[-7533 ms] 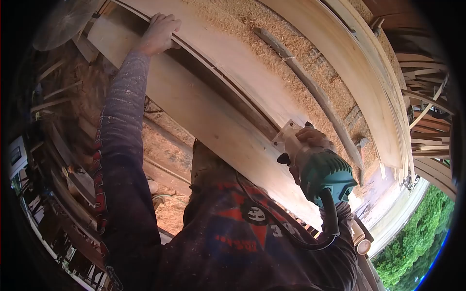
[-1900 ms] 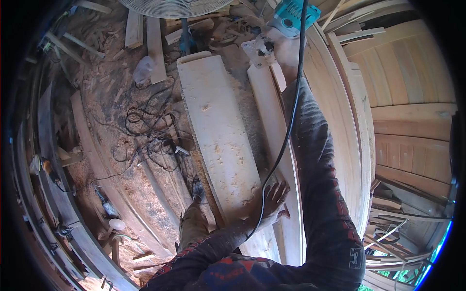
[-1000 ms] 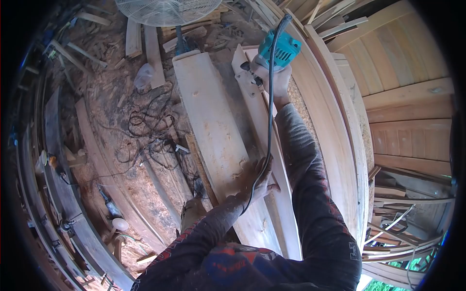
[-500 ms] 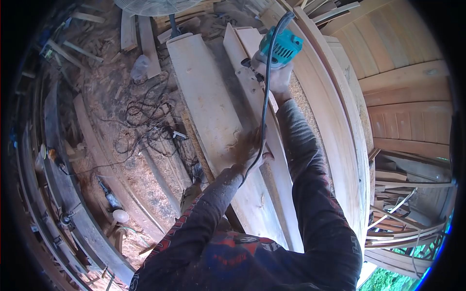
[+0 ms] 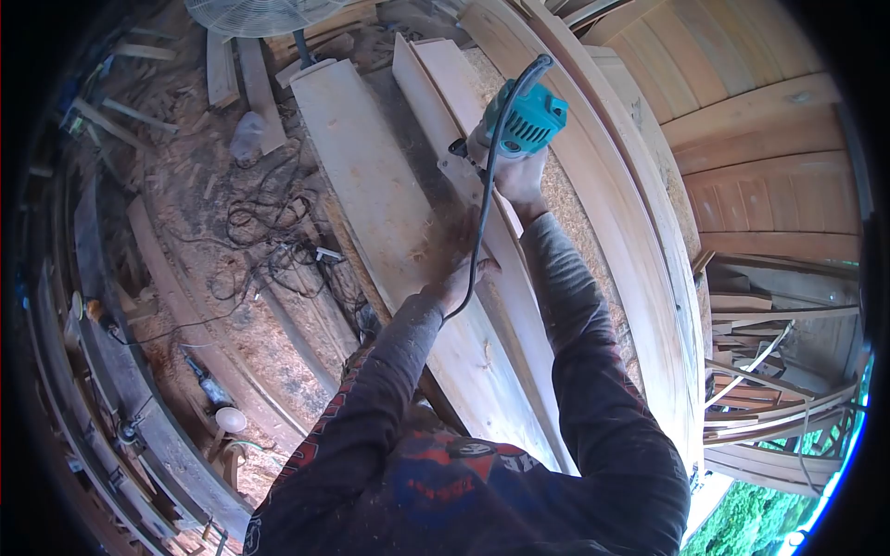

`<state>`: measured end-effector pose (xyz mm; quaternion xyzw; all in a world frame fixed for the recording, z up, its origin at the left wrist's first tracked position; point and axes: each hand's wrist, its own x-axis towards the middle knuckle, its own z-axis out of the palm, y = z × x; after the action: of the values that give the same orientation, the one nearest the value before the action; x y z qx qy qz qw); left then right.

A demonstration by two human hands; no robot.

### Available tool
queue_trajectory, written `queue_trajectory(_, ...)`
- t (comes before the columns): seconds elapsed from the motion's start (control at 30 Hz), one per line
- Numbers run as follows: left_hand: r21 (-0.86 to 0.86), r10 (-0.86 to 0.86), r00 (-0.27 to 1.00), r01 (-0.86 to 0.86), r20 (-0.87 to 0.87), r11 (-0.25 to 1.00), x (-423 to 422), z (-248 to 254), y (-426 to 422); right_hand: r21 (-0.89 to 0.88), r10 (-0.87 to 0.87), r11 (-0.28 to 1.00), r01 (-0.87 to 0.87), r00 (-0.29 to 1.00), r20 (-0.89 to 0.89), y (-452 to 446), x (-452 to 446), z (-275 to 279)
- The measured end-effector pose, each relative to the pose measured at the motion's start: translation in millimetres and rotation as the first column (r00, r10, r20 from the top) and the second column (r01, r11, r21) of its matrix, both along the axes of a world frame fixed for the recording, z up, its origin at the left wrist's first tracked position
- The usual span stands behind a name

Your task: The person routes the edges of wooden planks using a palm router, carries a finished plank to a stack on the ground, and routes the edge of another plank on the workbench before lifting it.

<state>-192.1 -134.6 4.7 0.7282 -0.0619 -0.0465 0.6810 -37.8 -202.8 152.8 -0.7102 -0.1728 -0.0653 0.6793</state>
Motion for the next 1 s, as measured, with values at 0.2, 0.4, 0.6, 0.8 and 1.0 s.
queue_trajectory(0.2, 0.456, -0.026, 0.997, -0.008, 0.068, 0.890, 6.2, -4.5, 3.1, -0.022, 0.037, 0.999, -0.037, 0.999, -0.026, -22.3, -26.8, -0.3)
queue_trajectory(0.4, -0.102, -0.172, 0.893, 0.142, -0.415, 0.985, 7.9, 10.2, 2.8, -0.002, 0.034, 0.999, -0.034, 0.999, -0.033, -42.4, -57.6, -0.8)
queue_trajectory(0.6, -0.441, 0.034, 0.967, -0.147, -0.254, 0.886, 10.3, -27.6, -14.6, -0.086, 0.006, 0.996, 0.002, 0.995, 0.096, -63.4, -91.6, 2.2)
queue_trajectory(0.8, 0.199, 0.048, 0.998, -0.056, 0.046, 0.978, 13.0, -17.5, -0.3, -0.253, 0.000, 0.967, 0.009, 0.999, 0.038, -94.3, -137.6, -1.5)
queue_trajectory(1.0, 0.545, 0.027, 0.969, -0.162, 0.246, 0.823, 12.6, -12.0, -2.9, -0.300, 0.033, 0.953, -0.028, 0.999, 0.009, -132.0, -184.9, -3.7)
